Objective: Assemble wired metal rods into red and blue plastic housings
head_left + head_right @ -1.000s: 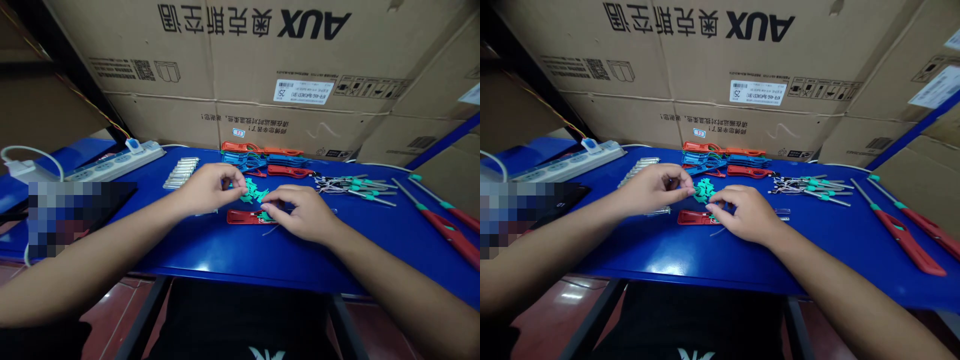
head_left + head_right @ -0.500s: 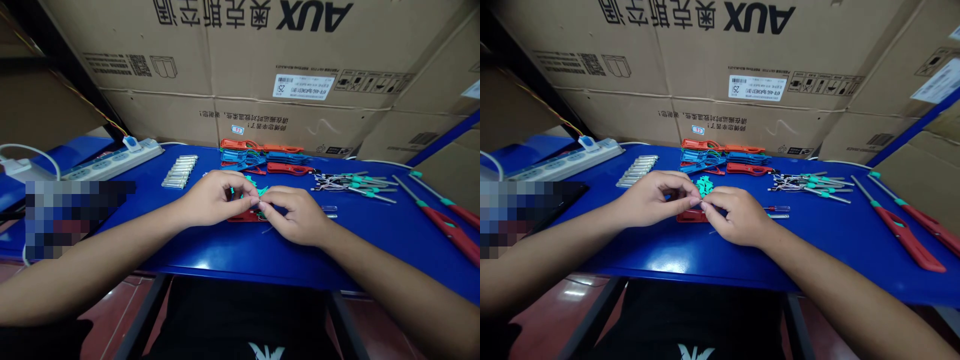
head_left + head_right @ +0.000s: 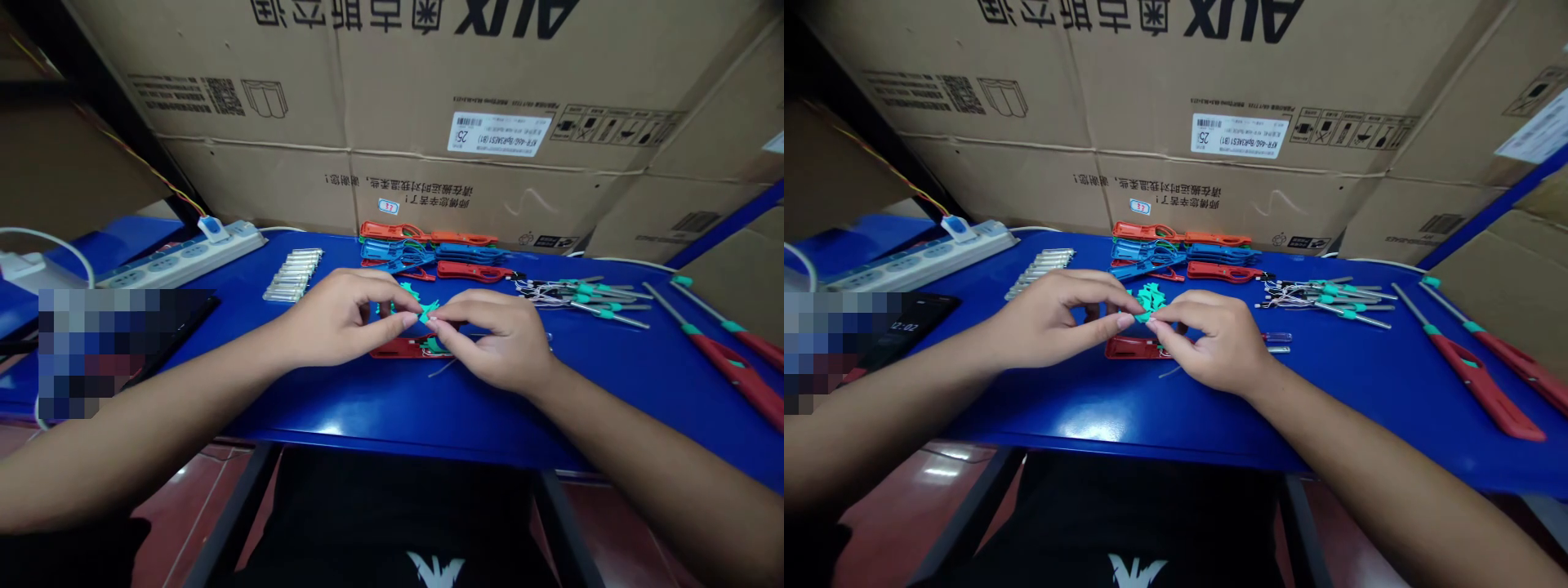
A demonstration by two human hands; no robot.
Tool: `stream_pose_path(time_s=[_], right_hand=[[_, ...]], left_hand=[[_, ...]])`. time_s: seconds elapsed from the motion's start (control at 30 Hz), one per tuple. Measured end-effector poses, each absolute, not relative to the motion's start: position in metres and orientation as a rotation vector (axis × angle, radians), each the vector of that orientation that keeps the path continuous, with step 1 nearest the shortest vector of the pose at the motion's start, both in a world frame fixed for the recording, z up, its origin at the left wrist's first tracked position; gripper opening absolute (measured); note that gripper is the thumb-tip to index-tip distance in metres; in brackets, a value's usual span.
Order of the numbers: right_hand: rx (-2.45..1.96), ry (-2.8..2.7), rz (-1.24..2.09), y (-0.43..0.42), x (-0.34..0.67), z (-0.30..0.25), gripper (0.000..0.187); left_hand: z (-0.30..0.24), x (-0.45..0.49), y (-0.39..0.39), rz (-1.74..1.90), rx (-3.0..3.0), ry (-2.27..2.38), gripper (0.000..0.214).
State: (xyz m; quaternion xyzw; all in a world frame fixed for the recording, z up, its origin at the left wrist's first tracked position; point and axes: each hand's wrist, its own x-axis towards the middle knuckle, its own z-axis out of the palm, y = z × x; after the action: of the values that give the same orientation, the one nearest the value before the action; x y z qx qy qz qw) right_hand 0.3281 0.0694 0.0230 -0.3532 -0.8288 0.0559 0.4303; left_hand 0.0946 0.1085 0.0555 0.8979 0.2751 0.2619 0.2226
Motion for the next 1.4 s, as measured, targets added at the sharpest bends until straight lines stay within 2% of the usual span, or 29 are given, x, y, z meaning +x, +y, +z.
stream_pose_path(time_s=[0.07,0.13,0.23,0.33,0.43,0.63,0.7,1.03,1.4], right_hand=[[-0.913,-2.093,0.142,0.07,0.332,0.023,0.013],[-0.941,-2.118,0.146,0.071,0.335,0.022,0.013],[-0.98,-2.143,0.183,0.074,0.338,0.022,0.013],[-1.006,-2.171,0.237,0.075,0.34,0.021,0.014],[-1.009,-2.205,0.225,0.074,0.341,0.02,0.013],[-0.922,-2.321,0.128,0.073,0.337,0.019,0.011],[-0.882,-2.346,0.112,0.073,0.335,0.018,0.011],[-0.692,-2.414,0.058,0.071,0.336,0.019,0.015],[-0.652,-2.438,0.215,0.07,0.336,0.017,0.013]], left_hand=[[0.056,0.083,0.117,0.528,2.608,0.926,0.026],[0.055,0.07,0.129,0.173,2.677,1.11,0.03],[0.052,0.055,0.144,-0.217,2.614,1.313,0.037],[0.05,0.049,0.153,-0.34,2.573,1.286,0.025],[0.052,0.052,0.153,-0.28,2.592,1.193,0.015],[0.052,0.079,0.126,0.371,2.61,0.7,0.016],[0.048,0.088,0.115,0.477,2.629,0.541,0.017],[0.032,0.097,0.11,0.532,2.678,0.413,0.021],[0.033,0.097,0.107,0.575,2.764,0.45,0.021]])
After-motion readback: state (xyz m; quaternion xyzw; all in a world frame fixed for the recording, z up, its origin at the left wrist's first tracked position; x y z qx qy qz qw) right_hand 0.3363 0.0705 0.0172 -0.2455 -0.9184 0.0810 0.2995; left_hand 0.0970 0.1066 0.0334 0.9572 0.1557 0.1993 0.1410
